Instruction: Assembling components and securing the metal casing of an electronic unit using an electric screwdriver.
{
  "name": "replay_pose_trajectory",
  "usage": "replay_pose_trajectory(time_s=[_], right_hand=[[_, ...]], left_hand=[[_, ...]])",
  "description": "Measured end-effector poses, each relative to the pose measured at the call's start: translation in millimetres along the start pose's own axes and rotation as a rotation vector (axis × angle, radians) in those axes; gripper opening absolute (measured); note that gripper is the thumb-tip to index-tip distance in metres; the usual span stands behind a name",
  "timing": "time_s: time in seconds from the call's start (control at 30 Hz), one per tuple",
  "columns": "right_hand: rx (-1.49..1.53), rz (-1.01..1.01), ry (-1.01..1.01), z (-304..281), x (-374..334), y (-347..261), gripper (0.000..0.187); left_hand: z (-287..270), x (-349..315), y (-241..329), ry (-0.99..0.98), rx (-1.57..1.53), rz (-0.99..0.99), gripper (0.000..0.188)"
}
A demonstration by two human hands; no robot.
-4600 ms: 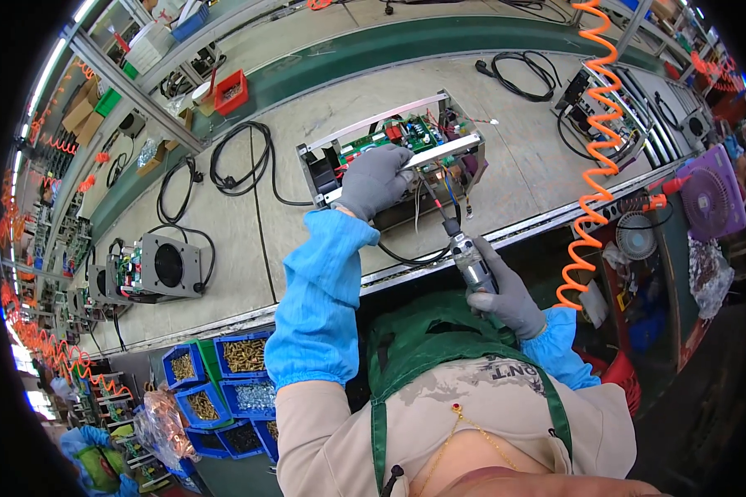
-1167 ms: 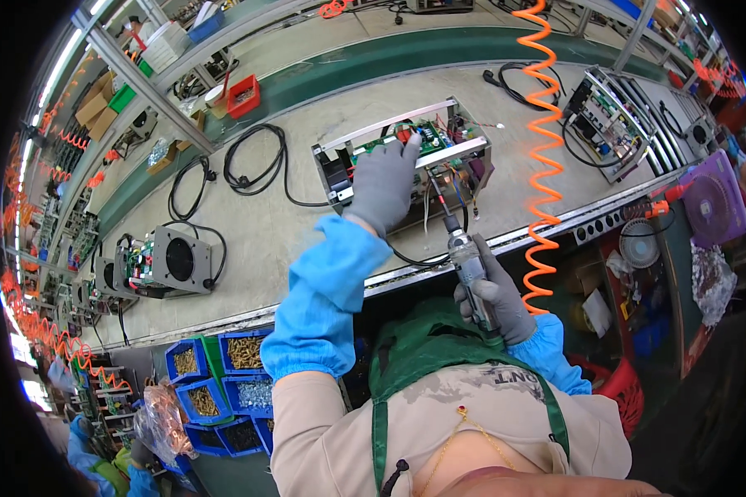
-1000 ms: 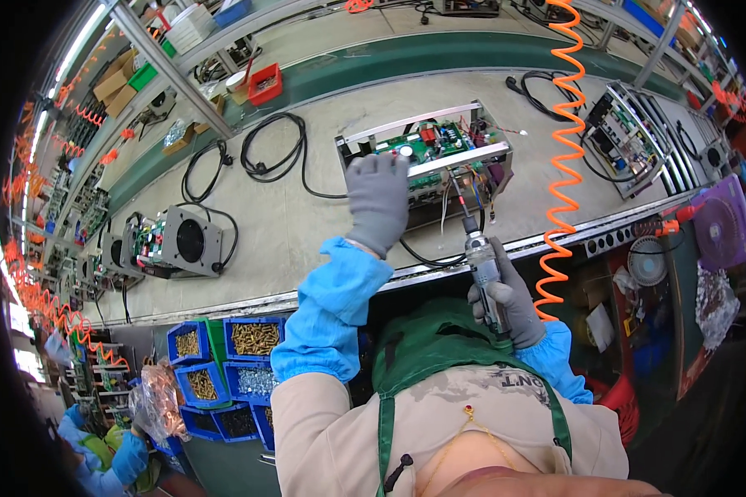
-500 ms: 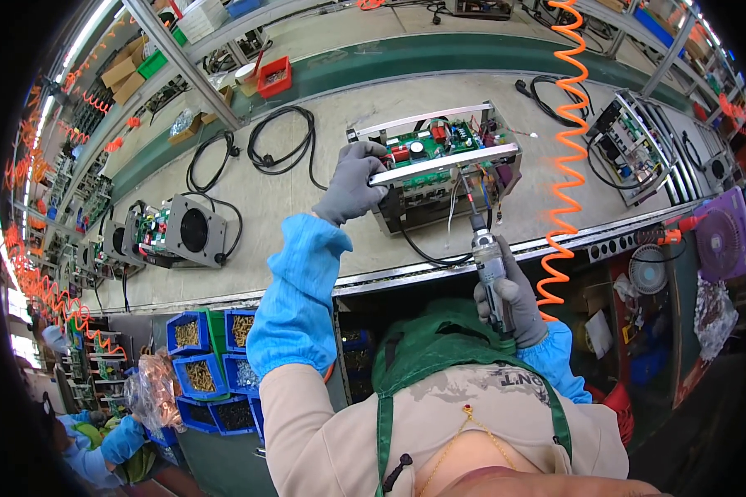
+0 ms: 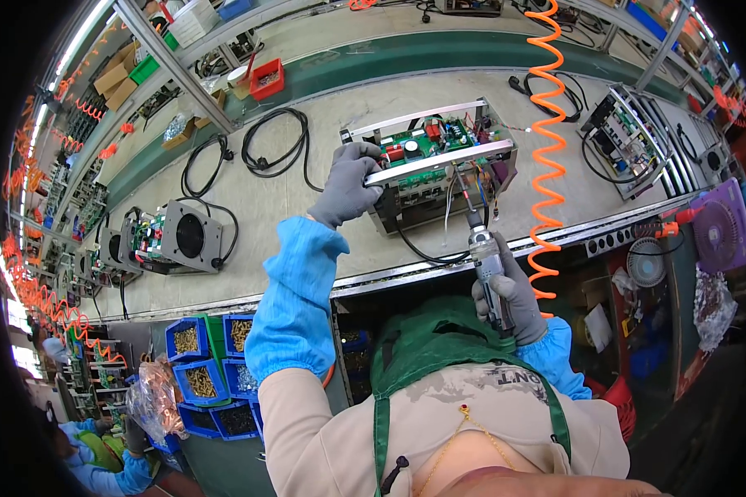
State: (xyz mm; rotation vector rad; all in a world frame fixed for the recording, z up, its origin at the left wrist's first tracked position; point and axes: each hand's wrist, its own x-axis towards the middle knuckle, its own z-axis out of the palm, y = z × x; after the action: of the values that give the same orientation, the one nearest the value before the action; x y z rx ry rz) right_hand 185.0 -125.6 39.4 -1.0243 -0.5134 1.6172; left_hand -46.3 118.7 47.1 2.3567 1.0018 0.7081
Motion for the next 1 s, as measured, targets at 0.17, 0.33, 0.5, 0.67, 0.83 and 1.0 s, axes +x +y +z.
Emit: replay_pose_trajectory(time_s=[0.17,0.33,0.5,0.67,0.83,1.0], right_hand=[[-0.022,0.004,-0.001,-0.9,-1.3,-1.3,0.086],[0.061,0.015,-0.101,-16.8,-1.9,5.5,0.087],[0.145,0.137,-0.289,-49.0,-9.7,22.1,0.074],[0.114,0.335,-0.319,-74.5,-11.2,29.4,0.077],[-0.023,0.459,-0.335,-70.5,-15.6,20.4,0.080],[-0.204,0.442,-0.336,-69.2,-16.7,12.8,0.088]], left_hand=[[6.5,-6.0,-7.8,0.080,0.014,0.026,0.019],[31.9,-31.0,-0.2,0.381,-0.114,-0.005,0.064],[72.0,-119.0,33.6,0.474,-0.361,-0.165,0.070],[42.0,-231.6,12.0,0.851,-0.201,-0.913,0.037],[5.1,-364.7,-66.7,0.542,0.831,-1.224,0.029],[-22.1,-345.0,-67.2,0.366,0.676,-1.344,0.021]])
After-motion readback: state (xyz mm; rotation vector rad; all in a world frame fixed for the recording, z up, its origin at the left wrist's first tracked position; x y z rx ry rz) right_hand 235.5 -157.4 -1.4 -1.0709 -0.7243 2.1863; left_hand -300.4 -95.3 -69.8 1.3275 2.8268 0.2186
